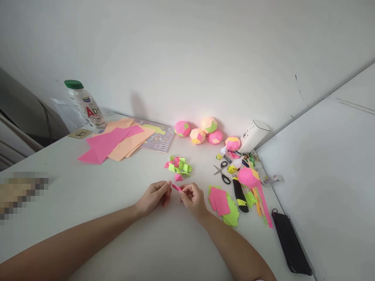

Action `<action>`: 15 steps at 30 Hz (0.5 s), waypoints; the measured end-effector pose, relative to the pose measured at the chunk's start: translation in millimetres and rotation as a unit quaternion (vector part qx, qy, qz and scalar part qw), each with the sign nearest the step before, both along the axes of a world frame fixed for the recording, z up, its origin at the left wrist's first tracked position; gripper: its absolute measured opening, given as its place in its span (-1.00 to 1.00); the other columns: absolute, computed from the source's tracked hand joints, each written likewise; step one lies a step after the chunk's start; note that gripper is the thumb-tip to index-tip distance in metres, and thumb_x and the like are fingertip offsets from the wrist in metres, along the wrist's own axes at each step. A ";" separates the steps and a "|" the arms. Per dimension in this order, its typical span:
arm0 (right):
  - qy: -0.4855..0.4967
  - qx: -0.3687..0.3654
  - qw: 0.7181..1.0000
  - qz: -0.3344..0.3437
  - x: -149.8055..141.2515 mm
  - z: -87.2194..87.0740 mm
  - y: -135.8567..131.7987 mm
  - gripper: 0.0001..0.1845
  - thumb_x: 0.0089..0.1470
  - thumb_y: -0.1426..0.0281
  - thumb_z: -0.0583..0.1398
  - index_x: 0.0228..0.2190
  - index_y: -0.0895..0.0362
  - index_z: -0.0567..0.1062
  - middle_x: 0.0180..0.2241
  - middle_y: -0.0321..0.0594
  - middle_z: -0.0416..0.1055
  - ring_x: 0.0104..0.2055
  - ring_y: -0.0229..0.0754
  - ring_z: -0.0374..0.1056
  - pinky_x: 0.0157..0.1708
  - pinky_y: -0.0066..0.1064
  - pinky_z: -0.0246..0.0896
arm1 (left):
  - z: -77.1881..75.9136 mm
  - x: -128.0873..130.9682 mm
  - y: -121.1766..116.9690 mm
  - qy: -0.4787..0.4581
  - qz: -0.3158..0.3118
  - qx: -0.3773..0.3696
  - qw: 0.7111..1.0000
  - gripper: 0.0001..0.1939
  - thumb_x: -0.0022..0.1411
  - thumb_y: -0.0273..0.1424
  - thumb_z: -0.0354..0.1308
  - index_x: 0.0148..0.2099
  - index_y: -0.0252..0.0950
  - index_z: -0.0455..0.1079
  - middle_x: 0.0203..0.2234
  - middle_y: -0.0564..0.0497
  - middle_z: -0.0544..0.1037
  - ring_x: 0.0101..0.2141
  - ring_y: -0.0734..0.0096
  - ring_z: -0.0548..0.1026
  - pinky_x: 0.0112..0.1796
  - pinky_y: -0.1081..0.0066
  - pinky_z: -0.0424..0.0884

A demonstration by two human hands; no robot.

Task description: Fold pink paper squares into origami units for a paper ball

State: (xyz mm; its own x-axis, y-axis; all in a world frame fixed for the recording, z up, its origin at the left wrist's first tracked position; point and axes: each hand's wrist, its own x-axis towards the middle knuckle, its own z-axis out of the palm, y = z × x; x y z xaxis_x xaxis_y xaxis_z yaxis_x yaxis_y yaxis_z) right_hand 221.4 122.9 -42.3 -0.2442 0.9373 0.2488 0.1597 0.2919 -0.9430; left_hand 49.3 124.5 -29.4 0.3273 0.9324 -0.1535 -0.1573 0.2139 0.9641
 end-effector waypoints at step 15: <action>-0.051 0.154 0.986 0.026 -2.4 3.6 1.3 -0.87 -0.04 0.45 0.22 -0.36 0.12 0.38 -0.18 -0.10 0.36 -0.45 -0.31 0.35 -0.48 -0.46 0.34 | -4.7 1.9 2.2 -0.003 -0.056 0.007 0.998 -0.64 0.19 -0.08 -0.07 -0.40 -0.28 0.19 -0.68 0.14 0.32 -0.65 0.54 0.27 -0.59 0.51 0.19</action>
